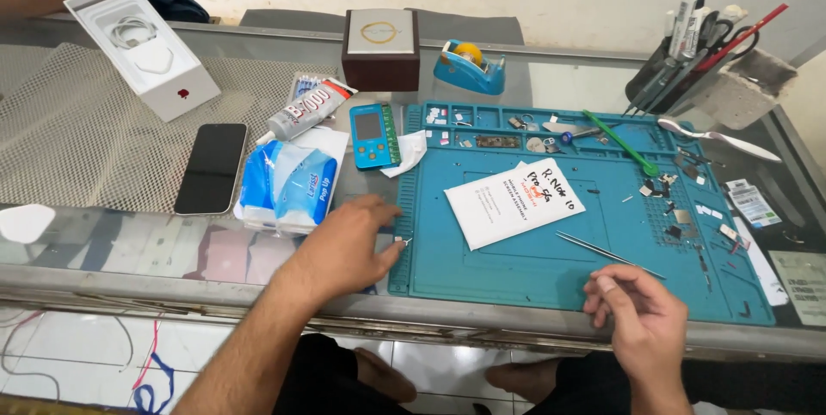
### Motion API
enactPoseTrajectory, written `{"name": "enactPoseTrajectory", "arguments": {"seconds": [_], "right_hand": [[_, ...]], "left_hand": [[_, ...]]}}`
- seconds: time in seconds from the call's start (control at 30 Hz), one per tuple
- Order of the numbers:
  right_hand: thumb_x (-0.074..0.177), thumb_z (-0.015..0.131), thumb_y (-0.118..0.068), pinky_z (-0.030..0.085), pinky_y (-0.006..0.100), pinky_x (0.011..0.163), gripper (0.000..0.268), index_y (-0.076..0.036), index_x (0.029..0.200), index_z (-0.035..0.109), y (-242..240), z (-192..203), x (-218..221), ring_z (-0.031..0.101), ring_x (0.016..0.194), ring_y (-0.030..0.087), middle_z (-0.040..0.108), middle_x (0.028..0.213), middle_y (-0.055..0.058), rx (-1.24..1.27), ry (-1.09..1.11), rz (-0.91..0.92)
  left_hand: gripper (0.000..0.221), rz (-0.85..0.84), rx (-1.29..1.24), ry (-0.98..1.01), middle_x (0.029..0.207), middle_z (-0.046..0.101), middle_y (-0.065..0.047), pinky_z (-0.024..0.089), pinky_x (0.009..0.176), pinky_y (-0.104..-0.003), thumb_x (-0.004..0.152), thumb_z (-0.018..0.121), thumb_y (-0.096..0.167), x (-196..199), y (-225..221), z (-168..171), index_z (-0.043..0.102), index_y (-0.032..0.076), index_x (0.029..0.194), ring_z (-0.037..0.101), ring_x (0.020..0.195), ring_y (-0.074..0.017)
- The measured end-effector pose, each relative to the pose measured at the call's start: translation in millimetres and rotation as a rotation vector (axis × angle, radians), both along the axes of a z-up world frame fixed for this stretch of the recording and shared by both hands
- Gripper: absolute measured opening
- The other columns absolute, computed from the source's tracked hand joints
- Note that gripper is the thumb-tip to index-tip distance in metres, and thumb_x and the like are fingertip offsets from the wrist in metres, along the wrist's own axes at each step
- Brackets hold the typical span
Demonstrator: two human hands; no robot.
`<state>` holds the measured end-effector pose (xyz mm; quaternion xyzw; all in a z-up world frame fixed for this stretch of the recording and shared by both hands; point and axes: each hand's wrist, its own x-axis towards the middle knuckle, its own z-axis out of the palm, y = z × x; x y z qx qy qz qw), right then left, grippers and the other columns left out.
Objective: Disassembling and inspecting the internal components of a smartphone at a repair bench.
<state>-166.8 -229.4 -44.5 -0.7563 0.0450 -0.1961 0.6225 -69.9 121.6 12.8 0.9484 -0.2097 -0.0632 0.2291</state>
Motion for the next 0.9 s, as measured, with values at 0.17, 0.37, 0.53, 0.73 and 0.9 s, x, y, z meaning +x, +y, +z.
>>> {"name": "enactPoseTrajectory", "arguments": {"seconds": [0.17, 0.37, 0.53, 0.73, 0.9], "right_hand": [[0.101, 0.058, -0.001, 0.047, 0.029, 0.045, 0.015, 0.007, 0.095, 0.07, 4, 4, 0, 0.058, 0.055, 0.021, 0.066, 0.071, 0.017, -0.088, -0.015, 0.016], [0.099, 0.062, 0.0, 0.05, 0.029, 0.05, 0.011, 0.007, 0.099, 0.071, 1, -1, -1, 0.06, 0.057, 0.021, 0.068, 0.075, 0.017, -0.142, 0.004, -0.014], [0.098, 0.065, 0.0, 0.05, 0.027, 0.05, 0.009, 0.006, 0.098, 0.071, 2, -1, -1, 0.061, 0.059, 0.019, 0.069, 0.076, 0.015, -0.171, -0.007, -0.023], [0.098, 0.066, -0.002, 0.049, 0.027, 0.05, 0.008, 0.005, 0.097, 0.071, 4, 1, -1, 0.06, 0.058, 0.018, 0.068, 0.074, 0.014, -0.19, 0.011, -0.041], [0.098, 0.068, -0.003, 0.049, 0.027, 0.05, 0.008, 0.004, 0.097, 0.071, 3, -3, -2, 0.061, 0.059, 0.018, 0.068, 0.076, 0.013, -0.187, 0.006, -0.044]], "left_hand": [[0.039, -0.024, -0.058, -0.006, 0.116, 0.071, -0.01, 0.052, 0.097, -0.045, 0.09, 0.072, 0.027, -1, 8, -26, 0.072, 0.008, 0.125, 0.067, 0.108, -0.0306], [0.023, -0.031, -0.153, -0.166, 0.105, 0.077, -0.01, 0.053, 0.093, -0.046, 0.088, 0.076, 0.021, 2, 4, -55, 0.08, 0.007, 0.107, 0.067, 0.104, -0.0324], [0.018, -0.008, -0.149, -0.099, 0.096, 0.076, -0.011, 0.055, 0.086, -0.044, 0.088, 0.076, 0.018, 1, 1, -45, 0.08, 0.006, 0.101, 0.07, 0.09, -0.0299], [0.012, 0.042, -0.226, 0.022, 0.094, 0.077, -0.004, 0.056, 0.08, -0.036, 0.085, 0.08, 0.019, 3, 5, -31, 0.081, 0.012, 0.094, 0.07, 0.085, -0.0202], [0.008, 0.028, -0.286, -0.006, 0.089, 0.078, -0.002, 0.057, 0.077, -0.033, 0.086, 0.078, 0.016, -1, 8, -29, 0.08, 0.011, 0.092, 0.071, 0.08, -0.0179]]}}
